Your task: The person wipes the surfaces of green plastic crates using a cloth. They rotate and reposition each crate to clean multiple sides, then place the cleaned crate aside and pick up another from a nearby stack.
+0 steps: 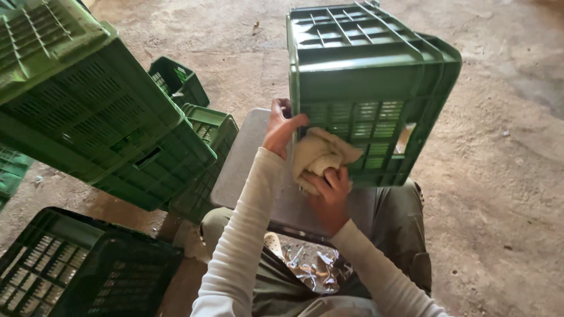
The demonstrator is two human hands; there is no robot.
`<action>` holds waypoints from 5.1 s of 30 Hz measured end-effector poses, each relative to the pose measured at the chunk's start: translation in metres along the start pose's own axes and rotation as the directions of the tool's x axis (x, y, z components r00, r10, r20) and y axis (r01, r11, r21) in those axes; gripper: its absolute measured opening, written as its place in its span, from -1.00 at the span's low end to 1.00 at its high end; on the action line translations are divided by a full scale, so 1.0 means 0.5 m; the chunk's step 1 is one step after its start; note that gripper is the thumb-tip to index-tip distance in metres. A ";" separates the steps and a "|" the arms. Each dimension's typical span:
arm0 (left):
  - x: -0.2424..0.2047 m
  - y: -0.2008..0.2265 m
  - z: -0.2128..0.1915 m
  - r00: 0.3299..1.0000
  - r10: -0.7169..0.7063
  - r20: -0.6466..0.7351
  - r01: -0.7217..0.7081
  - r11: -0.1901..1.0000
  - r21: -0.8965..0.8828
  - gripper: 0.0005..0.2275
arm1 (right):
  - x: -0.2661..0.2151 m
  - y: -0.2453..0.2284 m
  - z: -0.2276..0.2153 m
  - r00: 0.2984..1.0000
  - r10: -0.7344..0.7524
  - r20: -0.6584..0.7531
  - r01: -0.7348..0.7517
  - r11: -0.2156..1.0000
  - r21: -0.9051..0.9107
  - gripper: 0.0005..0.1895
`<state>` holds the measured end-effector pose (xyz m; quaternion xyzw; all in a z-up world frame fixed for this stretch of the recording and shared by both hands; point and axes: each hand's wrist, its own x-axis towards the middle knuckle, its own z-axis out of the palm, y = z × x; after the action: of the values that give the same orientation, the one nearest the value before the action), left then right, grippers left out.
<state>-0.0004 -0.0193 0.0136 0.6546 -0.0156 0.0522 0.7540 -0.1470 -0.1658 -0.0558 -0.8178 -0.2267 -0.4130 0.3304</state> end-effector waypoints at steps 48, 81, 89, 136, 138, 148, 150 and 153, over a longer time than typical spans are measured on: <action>-0.024 0.005 -0.018 0.999 -0.030 -0.014 0.029 0.998 -0.055 -0.42 | -0.082 0.044 -0.052 0.953 0.243 -0.181 -0.215 0.963 0.162 -0.84; -0.165 -0.109 -0.028 0.953 0.298 0.048 -0.301 0.951 0.070 -0.32 | -0.054 0.149 -0.122 0.957 -0.015 -0.291 0.046 0.994 0.101 -0.75; -0.158 -0.123 -0.011 0.924 0.367 0.104 -0.363 0.930 -0.058 -0.13 | 0.156 0.066 -0.095 0.916 0.020 -0.401 0.014 0.996 0.083 -0.71; -0.139 -0.197 -0.040 0.951 0.309 -0.011 -0.306 0.947 0.097 -0.33 | -0.244 0.231 0.038 0.980 0.077 0.186 -0.028 0.967 -0.253 -0.71; -0.138 -0.192 -0.046 0.932 0.362 0.011 -0.362 0.930 0.059 -0.34 | -0.287 0.264 0.026 0.957 0.159 0.241 -0.097 0.964 -0.249 -0.67; -0.155 -0.162 -0.022 0.979 0.200 -0.032 -0.190 0.961 0.199 -0.19 | -0.152 0.257 -0.136 0.935 0.247 -0.255 -0.310 0.918 -0.247 -0.88; -0.157 -0.162 -0.014 0.971 0.238 -0.009 -0.233 0.955 0.185 -0.19 | -0.074 0.246 -0.161 0.894 0.161 -0.418 -0.263 0.944 -0.199 -0.89; -0.171 -0.177 -0.005 0.970 0.241 -0.019 -0.235 0.956 0.173 -0.21 | 0.092 0.259 -0.225 0.792 -0.002 -0.611 -0.072 0.993 -0.096 -0.67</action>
<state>-0.0769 -0.0340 -0.0816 0.7087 -0.0748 0.1567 0.6838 -0.0973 -0.3312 -0.0141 -0.6628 -0.0689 -0.6604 0.3460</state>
